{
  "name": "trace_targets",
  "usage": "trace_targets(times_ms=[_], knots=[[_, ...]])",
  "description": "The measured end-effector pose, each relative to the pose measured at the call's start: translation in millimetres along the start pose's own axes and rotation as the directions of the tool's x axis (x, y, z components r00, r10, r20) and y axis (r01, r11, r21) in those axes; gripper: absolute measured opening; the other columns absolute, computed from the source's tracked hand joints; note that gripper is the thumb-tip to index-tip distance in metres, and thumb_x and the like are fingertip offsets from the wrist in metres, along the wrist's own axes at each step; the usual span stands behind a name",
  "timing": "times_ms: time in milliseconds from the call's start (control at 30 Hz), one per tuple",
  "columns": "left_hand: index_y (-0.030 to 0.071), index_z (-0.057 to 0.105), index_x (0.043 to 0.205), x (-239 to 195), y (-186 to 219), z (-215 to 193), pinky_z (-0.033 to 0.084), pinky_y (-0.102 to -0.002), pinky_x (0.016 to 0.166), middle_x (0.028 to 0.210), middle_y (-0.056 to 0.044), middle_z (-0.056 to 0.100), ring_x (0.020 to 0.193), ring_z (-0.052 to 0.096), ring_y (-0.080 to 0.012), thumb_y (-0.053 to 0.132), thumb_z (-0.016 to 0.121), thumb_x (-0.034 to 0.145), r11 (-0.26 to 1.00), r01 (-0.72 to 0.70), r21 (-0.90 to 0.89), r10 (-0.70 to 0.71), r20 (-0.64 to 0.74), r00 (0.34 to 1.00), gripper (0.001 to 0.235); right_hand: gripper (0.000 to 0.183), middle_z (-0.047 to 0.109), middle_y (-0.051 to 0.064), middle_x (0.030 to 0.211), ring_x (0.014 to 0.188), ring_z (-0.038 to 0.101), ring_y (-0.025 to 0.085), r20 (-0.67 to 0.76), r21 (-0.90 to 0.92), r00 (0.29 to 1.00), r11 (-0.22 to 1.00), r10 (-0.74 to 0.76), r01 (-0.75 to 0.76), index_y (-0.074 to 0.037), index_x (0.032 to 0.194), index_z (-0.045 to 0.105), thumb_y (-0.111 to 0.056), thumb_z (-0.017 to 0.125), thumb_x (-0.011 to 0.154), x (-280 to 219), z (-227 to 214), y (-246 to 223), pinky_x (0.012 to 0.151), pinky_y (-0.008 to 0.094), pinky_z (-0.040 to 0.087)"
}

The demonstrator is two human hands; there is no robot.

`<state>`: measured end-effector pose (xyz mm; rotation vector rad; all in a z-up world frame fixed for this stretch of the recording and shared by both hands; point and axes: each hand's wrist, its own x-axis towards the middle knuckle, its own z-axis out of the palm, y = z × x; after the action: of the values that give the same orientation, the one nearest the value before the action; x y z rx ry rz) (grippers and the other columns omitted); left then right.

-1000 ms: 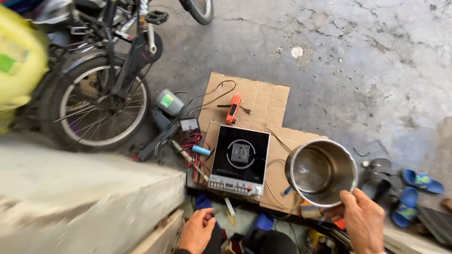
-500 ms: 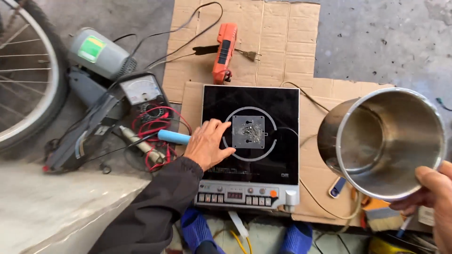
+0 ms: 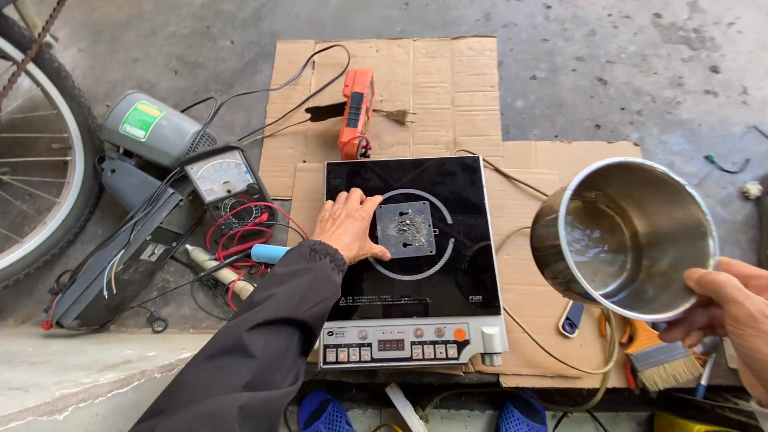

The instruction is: The person places a metal pot on an induction cooktop and presses buttons on the control panel to adjust settings. They repeatedly press the power and temperature buttons while the pot sits on the surface.

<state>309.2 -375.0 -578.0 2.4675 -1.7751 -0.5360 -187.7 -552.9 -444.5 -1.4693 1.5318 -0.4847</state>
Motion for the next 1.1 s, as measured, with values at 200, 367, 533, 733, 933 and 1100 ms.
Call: trace_targets(times_ms=[200,367,533,733,933,1100], knots=[[0.026,0.056,0.152,11,3,1,0.043,-0.051,0.109,0.136,-0.008,0.057,0.130,0.053,-0.0323,0.067,0.108,0.057,0.999,0.038,0.030,-0.038,0.027,0.999,0.116,0.031,0.073,0.043,0.070,0.052,0.057,0.039,-0.045,0.041,0.996,0.997,0.074,-0.073,0.014,0.096,0.069,-0.006,0.058,0.117,-40,11,-54,0.047,0.041,0.036],[0.025,0.056,0.142,21,5,-8,0.045,-0.051,0.109,0.138,-0.007,0.057,0.131,0.055,-0.0320,0.066,0.112,0.050,0.997,0.078,0.004,-0.078,0.094,0.993,0.115,0.029,0.070,0.045,0.070,0.055,0.064,0.045,-0.037,0.108,0.999,0.994,0.036,-0.032,0.020,0.096,0.067,0.001,0.058,0.116,-51,15,-66,0.053,0.044,0.044],[0.024,0.054,0.126,21,6,-11,0.047,-0.047,0.102,0.130,-0.005,0.058,0.123,0.059,-0.0298,0.061,0.113,0.051,0.993,0.111,-0.050,-0.104,0.125,0.987,0.102,0.034,0.075,0.042,0.066,0.052,0.063,0.040,-0.024,0.068,0.998,0.996,0.059,-0.057,0.016,0.081,0.065,-0.002,0.061,0.110,-62,12,-77,0.054,0.040,0.046],[0.028,0.047,0.155,15,8,-17,0.044,-0.055,0.111,0.142,-0.012,0.054,0.134,0.054,-0.0386,0.061,0.109,0.058,0.992,0.125,-0.019,-0.122,0.117,0.986,0.121,0.031,0.074,0.042,0.065,0.051,0.063,0.039,-0.030,0.118,0.997,0.991,0.072,-0.068,0.015,0.081,0.065,-0.001,0.063,0.107,-58,10,-67,0.052,0.040,0.047],[0.029,0.053,0.142,24,15,-24,0.049,-0.050,0.106,0.139,-0.007,0.058,0.130,0.058,-0.0322,0.060,0.112,0.046,0.986,0.167,0.025,-0.169,0.151,0.974,0.117,0.032,0.074,0.051,0.065,0.053,0.060,0.046,0.002,0.159,0.997,0.984,0.076,-0.075,0.024,0.084,0.068,0.005,0.061,0.110,-45,10,-63,0.053,0.048,0.045],[0.024,0.050,0.128,26,12,-21,0.047,-0.049,0.104,0.133,-0.007,0.059,0.126,0.059,-0.0322,0.057,0.113,0.039,0.983,0.181,-0.040,-0.174,0.142,0.974,0.114,0.031,0.070,0.052,0.064,0.052,0.056,0.047,0.002,0.193,0.995,0.976,0.103,-0.101,0.024,0.086,0.068,0.005,0.062,0.110,-33,10,-51,0.053,0.050,0.044]])
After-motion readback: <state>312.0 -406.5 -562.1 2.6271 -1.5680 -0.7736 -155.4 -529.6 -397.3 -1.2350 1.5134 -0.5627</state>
